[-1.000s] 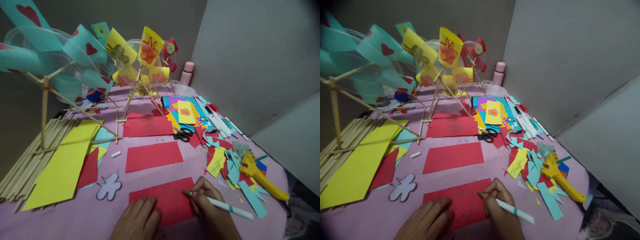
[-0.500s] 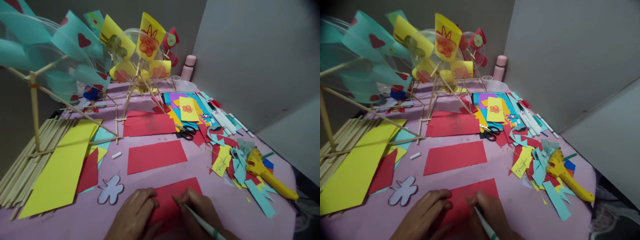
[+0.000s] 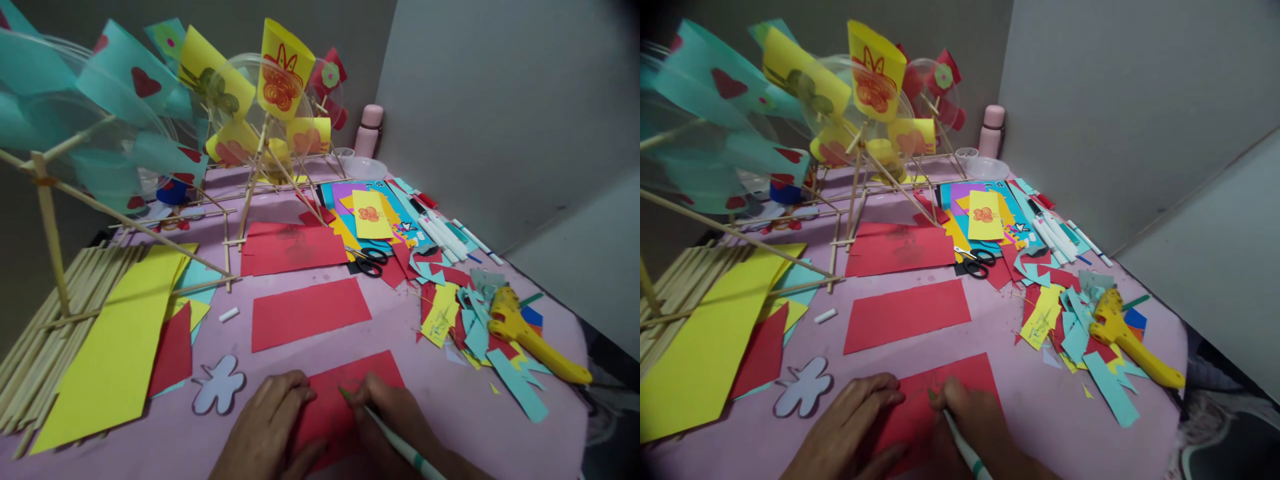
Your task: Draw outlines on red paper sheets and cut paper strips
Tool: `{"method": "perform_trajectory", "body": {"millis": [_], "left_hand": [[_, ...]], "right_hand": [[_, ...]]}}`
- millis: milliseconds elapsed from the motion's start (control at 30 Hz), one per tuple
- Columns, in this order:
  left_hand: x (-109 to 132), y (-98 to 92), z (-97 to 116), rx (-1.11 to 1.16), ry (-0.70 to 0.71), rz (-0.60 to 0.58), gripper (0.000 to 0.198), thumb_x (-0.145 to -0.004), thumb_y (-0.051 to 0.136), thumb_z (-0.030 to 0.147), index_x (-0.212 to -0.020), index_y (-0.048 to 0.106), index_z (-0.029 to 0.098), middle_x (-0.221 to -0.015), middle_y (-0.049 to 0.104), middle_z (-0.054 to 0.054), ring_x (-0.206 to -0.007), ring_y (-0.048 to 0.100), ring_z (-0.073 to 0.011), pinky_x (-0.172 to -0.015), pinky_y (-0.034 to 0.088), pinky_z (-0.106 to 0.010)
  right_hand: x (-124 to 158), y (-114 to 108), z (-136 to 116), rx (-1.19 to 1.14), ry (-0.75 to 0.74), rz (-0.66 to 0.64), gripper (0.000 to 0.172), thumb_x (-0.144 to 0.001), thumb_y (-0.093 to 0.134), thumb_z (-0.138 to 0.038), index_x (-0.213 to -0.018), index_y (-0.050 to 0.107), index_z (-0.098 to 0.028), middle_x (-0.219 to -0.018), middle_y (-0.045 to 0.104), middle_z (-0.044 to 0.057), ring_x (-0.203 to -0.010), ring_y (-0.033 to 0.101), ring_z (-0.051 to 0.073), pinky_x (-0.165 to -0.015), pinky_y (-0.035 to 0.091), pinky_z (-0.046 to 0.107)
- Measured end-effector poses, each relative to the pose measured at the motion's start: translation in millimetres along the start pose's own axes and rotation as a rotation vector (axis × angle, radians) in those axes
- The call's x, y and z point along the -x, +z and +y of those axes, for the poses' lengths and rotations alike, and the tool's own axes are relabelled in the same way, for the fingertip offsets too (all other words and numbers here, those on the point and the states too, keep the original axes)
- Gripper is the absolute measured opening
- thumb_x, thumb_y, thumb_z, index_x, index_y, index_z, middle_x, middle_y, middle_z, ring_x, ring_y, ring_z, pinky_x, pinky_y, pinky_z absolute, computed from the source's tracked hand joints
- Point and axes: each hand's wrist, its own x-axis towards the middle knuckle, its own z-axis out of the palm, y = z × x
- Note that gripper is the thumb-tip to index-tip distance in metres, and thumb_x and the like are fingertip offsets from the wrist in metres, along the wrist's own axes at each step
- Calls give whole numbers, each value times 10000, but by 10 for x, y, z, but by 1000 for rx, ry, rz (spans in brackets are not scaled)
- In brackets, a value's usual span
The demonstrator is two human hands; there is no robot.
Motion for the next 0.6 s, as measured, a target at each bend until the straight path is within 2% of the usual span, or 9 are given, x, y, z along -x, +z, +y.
{"method": "perform_trajectory", "body": {"millis": [233, 433, 600], "left_hand": [[8, 1, 20, 58, -27, 3, 370, -813, 658, 321, -1139, 509, 225, -1090, 614, -73, -990, 597, -219, -826, 522, -300], [20, 23, 3, 80, -35, 3, 368, -820, 648, 311, -1148, 503, 226, -1100, 606, -75, -1004, 585, -225, -838, 514, -315], [31, 38, 15, 106, -54, -1, 365, -828, 637, 301, -1158, 497, 237, -1124, 594, -68, -1026, 569, -221, -863, 493, -311]], "right_hand": [[22, 53, -61, 1, -99, 83, 134, -730, 463, -281, -610, 517, -254, -449, 529, -35, -381, 452, 145, -426, 294, 261], [7, 22, -67, 143, -120, 24, 169, -778, 435, -275, -655, 546, -240, -467, 592, -20, -355, 491, 154, -386, 295, 255], [-16, -64, -133, 276, -173, -74, 145, -769, 444, -181, -702, 565, -222, -508, 645, -14, -382, 559, 154, -397, 332, 227]]}}
